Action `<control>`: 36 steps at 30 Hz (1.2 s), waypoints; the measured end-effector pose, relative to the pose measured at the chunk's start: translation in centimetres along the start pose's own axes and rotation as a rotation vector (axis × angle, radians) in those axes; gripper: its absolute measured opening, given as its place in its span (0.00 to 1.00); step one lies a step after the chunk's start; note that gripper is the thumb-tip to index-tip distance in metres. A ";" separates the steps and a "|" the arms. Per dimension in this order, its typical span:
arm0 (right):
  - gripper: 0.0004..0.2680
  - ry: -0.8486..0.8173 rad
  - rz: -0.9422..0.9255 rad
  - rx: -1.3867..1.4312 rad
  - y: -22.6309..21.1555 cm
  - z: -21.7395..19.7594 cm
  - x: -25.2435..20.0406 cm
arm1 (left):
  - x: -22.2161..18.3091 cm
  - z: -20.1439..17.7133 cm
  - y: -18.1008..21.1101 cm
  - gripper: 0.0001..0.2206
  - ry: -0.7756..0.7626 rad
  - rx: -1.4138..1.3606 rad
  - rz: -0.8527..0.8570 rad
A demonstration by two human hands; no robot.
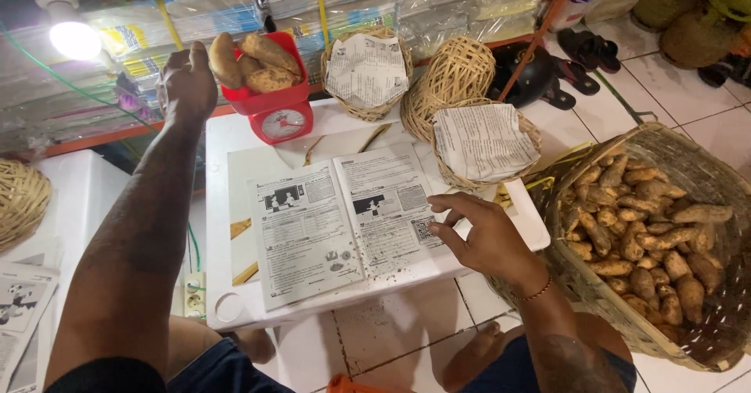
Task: A person is peeling the skin off a sweet potato by hand while sitting at a low table with baskets of potatoes and a scale.
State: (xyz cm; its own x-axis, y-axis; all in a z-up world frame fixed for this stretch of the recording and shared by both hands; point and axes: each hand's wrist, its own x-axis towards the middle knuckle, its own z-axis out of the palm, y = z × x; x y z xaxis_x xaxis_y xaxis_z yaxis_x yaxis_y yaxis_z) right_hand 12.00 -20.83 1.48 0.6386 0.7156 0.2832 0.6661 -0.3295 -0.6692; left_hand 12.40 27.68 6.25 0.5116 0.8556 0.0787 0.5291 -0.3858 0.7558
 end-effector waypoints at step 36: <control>0.15 -0.068 0.072 -0.046 0.0 0.3 0.5 | 3.5 3.4 4.0 0.35 -0.013 0.581 -0.032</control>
State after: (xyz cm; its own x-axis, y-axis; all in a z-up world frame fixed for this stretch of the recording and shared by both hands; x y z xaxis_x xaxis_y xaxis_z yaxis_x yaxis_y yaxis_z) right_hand 12.19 -20.31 1.43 0.6591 0.7285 0.1869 0.6370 -0.4087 -0.6536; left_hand 18.60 27.93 7.33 0.4953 0.8673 0.0506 0.8273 -0.4886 0.2770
